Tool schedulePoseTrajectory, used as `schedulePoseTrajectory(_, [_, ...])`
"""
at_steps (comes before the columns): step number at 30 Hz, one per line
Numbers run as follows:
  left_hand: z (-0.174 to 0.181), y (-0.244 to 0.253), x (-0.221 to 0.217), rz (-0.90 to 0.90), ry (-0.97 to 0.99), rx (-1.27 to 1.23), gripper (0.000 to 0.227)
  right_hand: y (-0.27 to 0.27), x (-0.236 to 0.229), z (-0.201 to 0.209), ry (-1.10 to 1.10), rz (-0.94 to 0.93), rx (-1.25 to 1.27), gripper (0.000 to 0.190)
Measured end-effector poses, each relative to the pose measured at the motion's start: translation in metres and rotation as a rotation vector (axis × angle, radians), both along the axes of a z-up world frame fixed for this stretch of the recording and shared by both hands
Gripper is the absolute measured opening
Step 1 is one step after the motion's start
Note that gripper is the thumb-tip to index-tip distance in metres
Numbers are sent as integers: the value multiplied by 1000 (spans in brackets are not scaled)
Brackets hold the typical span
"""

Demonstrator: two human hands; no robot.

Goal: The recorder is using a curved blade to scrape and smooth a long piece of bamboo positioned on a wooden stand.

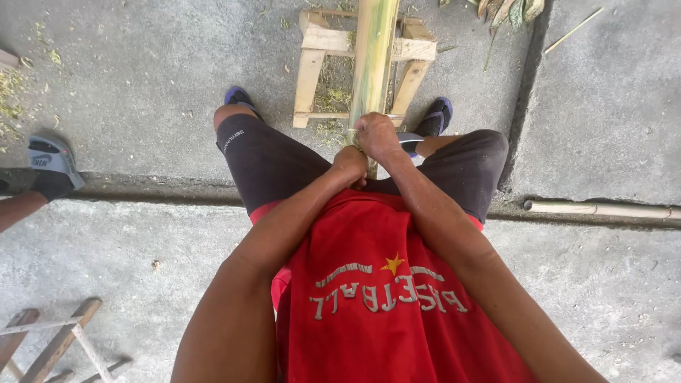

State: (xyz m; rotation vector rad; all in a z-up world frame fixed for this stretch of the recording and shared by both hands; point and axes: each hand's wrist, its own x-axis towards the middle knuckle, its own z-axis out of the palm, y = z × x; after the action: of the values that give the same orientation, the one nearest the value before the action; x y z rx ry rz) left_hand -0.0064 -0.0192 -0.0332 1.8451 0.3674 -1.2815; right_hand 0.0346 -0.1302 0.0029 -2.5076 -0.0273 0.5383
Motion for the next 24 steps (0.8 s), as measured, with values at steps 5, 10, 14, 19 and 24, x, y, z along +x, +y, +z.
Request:
schedulePoseTrajectory(5, [14,1,-10,116,-44,-52,32,-14,-15,-26,-81,-26,27,15])
schedulePoseTrajectory(10, [49,10,-14,257,41,-105,27,-5,35,61,219,-439,169,19])
schedulePoseTrajectory(14, [87,42,9,543,-22,-264,30,-24,87,101,-252,-407,535,12])
schedulePoseTrajectory(19, [122,120,14,776,-189,-326,22,-81,83,105,-579,-407,473,17])
schedulePoseTrajectory(24, [156,187,0,1004,-345,-166,15,-90,49,74,128,-444,-261,55])
